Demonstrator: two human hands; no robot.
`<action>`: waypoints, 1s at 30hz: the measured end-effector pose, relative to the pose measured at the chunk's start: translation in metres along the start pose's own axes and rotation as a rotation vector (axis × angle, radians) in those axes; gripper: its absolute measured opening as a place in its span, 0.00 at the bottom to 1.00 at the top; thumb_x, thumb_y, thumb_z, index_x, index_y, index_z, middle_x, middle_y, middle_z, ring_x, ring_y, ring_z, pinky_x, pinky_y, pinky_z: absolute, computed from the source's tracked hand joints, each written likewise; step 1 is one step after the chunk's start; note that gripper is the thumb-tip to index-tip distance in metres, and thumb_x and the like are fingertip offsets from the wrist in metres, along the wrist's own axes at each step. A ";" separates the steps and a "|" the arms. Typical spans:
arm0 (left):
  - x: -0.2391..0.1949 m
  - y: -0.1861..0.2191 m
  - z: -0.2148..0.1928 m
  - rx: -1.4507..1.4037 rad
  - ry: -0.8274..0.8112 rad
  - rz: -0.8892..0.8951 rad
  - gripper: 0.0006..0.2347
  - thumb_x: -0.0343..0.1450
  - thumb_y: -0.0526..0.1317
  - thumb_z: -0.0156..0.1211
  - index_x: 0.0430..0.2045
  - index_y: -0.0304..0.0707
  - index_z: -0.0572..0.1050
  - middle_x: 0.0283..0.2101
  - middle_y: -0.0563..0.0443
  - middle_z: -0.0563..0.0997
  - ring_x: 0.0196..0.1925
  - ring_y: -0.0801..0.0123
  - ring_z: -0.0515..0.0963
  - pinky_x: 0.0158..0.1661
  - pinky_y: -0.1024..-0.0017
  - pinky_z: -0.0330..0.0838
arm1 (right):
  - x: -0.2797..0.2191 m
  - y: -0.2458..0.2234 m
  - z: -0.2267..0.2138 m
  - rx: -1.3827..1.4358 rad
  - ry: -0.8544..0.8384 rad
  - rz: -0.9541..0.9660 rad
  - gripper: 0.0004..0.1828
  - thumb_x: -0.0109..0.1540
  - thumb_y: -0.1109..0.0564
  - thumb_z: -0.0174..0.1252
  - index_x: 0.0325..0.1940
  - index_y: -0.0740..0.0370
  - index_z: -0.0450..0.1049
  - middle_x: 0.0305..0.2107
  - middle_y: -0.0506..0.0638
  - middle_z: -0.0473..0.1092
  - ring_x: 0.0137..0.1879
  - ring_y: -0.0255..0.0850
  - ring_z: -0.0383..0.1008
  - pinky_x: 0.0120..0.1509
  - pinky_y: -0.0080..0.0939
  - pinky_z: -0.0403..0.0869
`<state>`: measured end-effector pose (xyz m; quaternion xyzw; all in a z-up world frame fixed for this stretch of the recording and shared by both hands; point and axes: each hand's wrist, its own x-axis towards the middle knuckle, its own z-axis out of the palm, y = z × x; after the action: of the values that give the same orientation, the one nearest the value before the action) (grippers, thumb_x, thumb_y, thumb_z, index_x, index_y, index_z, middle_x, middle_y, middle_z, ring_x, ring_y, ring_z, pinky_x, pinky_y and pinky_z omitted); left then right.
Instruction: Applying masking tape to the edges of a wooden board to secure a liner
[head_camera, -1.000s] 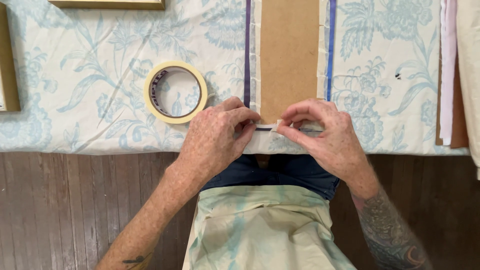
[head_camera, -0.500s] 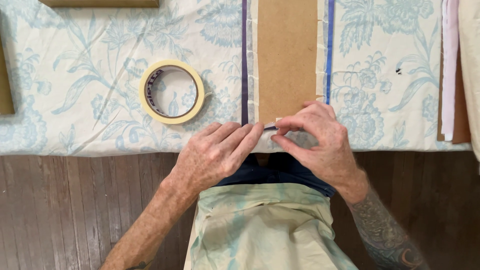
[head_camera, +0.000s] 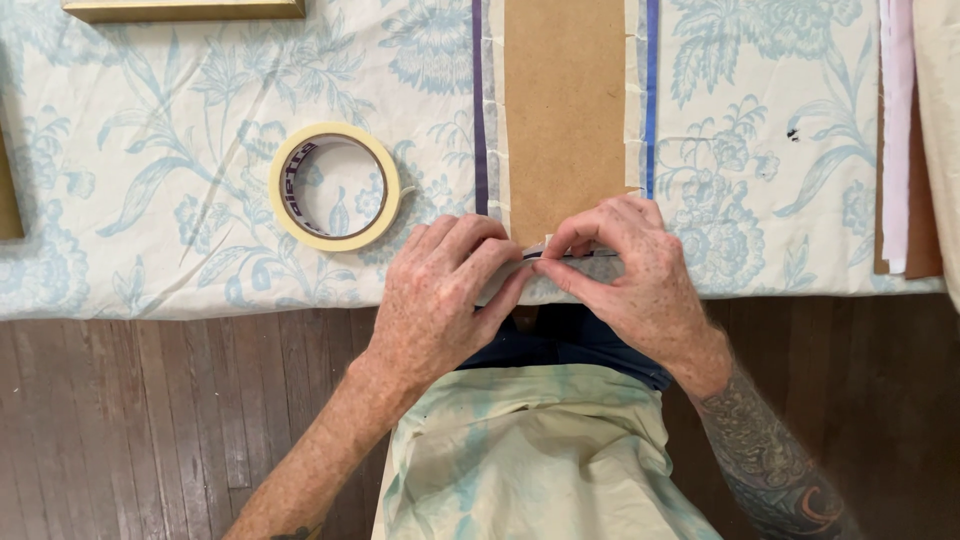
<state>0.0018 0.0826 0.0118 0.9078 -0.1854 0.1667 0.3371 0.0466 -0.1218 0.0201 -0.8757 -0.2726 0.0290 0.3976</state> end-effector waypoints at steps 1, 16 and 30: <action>0.001 0.000 -0.001 0.000 -0.002 0.001 0.05 0.73 0.37 0.65 0.34 0.38 0.74 0.39 0.48 0.76 0.36 0.55 0.74 0.37 0.61 0.66 | 0.001 0.000 -0.001 0.001 0.002 0.002 0.11 0.61 0.60 0.71 0.38 0.52 0.73 0.31 0.40 0.72 0.41 0.37 0.69 0.61 0.38 0.64; 0.007 0.001 -0.009 -0.175 -0.029 -0.094 0.03 0.71 0.33 0.65 0.29 0.37 0.76 0.39 0.49 0.77 0.37 0.58 0.77 0.40 0.64 0.71 | 0.014 -0.002 -0.017 0.091 -0.131 0.073 0.08 0.62 0.58 0.69 0.38 0.54 0.74 0.33 0.40 0.75 0.37 0.32 0.75 0.63 0.37 0.65; -0.016 0.000 -0.009 0.238 -0.110 0.021 0.03 0.75 0.34 0.60 0.39 0.39 0.73 0.39 0.50 0.77 0.36 0.58 0.74 0.37 0.64 0.67 | 0.005 0.010 -0.019 0.079 -0.113 -0.177 0.11 0.60 0.62 0.72 0.41 0.58 0.76 0.36 0.43 0.76 0.41 0.40 0.71 0.59 0.42 0.67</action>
<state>-0.0136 0.0924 0.0120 0.9473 -0.1921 0.1408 0.2144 0.0608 -0.1379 0.0268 -0.8287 -0.3695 0.0539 0.4169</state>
